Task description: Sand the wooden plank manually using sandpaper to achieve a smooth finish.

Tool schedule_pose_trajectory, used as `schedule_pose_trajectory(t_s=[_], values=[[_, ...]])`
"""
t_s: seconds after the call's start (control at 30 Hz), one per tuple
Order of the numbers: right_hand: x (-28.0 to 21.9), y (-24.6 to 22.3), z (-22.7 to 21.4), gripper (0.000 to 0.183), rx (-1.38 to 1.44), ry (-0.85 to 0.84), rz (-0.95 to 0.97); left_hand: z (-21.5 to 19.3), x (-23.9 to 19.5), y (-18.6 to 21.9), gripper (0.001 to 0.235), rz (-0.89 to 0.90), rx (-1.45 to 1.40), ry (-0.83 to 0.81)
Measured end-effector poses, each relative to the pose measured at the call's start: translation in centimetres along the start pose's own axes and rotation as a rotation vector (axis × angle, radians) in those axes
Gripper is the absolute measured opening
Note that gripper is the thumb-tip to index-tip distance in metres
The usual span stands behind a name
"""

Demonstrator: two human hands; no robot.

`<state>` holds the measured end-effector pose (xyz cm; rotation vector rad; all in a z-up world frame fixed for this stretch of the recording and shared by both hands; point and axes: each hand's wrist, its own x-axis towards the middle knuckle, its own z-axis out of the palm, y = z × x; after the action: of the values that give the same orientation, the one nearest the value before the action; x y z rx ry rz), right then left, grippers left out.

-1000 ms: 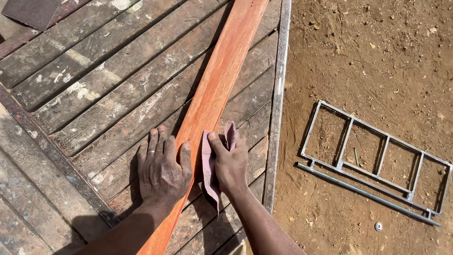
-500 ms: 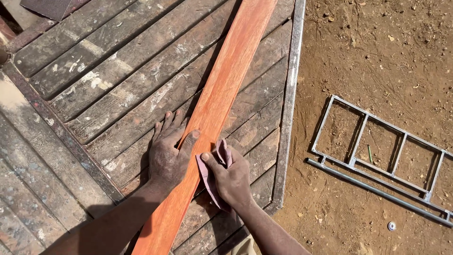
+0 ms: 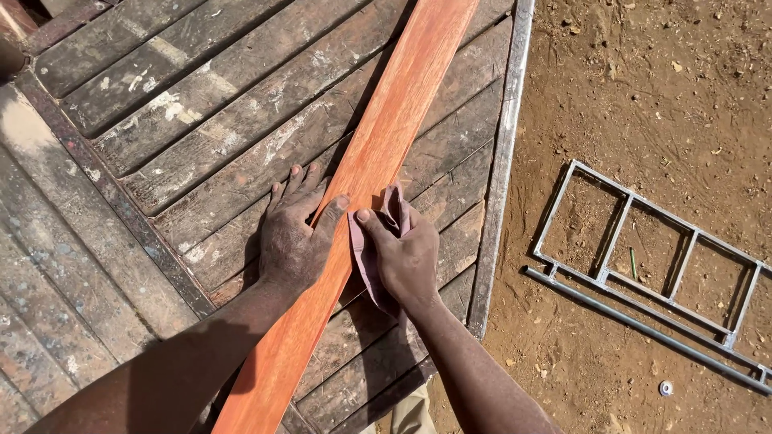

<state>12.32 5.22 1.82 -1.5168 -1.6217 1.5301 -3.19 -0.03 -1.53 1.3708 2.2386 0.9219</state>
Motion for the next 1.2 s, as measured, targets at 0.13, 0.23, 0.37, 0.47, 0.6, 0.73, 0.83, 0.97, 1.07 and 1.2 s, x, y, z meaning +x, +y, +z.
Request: schedule_pose_trajectory(t_s=[0.13,0.23,0.37,0.47,0.6,0.73,0.83,0.97,1.07,1.2], values=[[-6.6,-0.1,1.0,0.039,0.168,-0.085,-0.02,0.3,0.2,-0.1,0.051,0.005,-0.004,0.022],[-8.0,0.1,0.2,0.034,0.149,-0.16,0.22,0.7,-0.2,-0.1,0.051,-0.018,-0.02,0.002],[-2.1,0.0,-0.3,0.032,0.152,-0.026,0.202,-0.3,0.0,0.6,0.054,-0.066,-0.029,0.003],[-4.9,1.8,1.8,0.033,0.222,0.054,0.129,0.0,0.2,0.6,0.05,-0.035,-0.023,0.033],[-9.5,1.6,2.9,0.039,0.158,-0.042,0.22,-0.1,0.1,0.2,0.052,-0.045,-0.039,0.023],[-2.3,1.9,1.0,0.04,0.052,0.029,-0.155,0.1,-0.1,0.1,0.053,-0.044,-0.011,0.03],[-1.9,2.0,1.0,0.039,0.04,0.067,-0.202,-0.2,-0.4,0.4,0.052,-0.049,-0.014,0.009],[-7.7,-1.1,1.0,0.04,0.012,-0.12,0.041,0.2,0.1,0.2,0.053,-0.057,0.013,0.03],[-2.4,4.2,0.8,0.038,0.07,-0.128,0.095,0.1,0.0,0.2,0.052,-0.058,0.017,0.025],[0.6,0.7,0.0,0.033,0.104,-0.067,-0.039,-0.2,-0.3,0.6,0.056,-0.042,-0.024,0.03]])
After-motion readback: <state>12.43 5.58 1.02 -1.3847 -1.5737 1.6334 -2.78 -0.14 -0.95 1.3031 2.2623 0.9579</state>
